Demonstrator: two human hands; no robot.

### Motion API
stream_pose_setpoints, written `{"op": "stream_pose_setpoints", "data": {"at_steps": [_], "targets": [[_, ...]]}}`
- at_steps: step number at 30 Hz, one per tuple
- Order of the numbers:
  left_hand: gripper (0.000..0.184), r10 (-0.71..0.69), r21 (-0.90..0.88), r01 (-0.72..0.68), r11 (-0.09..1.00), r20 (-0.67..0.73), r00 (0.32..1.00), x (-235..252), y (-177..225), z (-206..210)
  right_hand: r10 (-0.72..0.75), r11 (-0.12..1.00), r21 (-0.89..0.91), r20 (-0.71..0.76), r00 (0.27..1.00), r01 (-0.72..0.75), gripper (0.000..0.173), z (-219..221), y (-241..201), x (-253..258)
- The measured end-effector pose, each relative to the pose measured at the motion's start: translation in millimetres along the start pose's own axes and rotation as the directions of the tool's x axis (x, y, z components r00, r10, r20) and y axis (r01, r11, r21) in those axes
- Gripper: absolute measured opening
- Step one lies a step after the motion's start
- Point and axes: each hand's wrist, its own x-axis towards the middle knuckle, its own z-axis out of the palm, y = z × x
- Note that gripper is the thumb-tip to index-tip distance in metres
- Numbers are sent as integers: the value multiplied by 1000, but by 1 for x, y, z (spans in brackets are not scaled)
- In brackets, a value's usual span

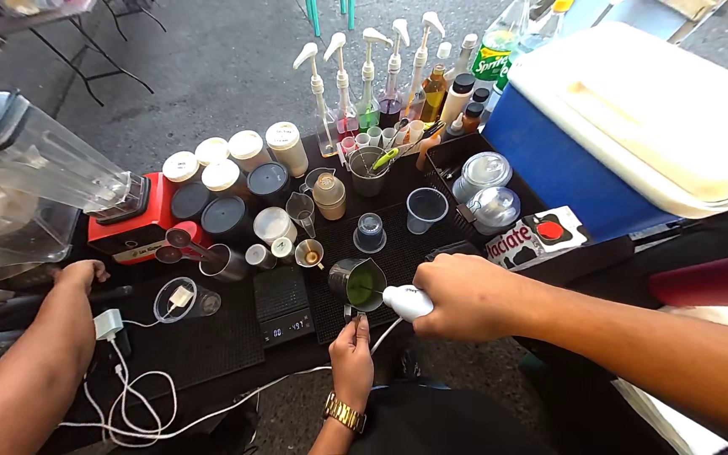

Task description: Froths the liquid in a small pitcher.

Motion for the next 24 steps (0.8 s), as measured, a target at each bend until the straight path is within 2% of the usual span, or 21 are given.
{"op": "stream_pose_setpoints", "data": {"at_steps": [24], "targets": [[28,-6,-13,6,1000,11,1000,-1,0,-1,7,1000,-1,-20,1000,-7,33,-1,1,-4]]}}
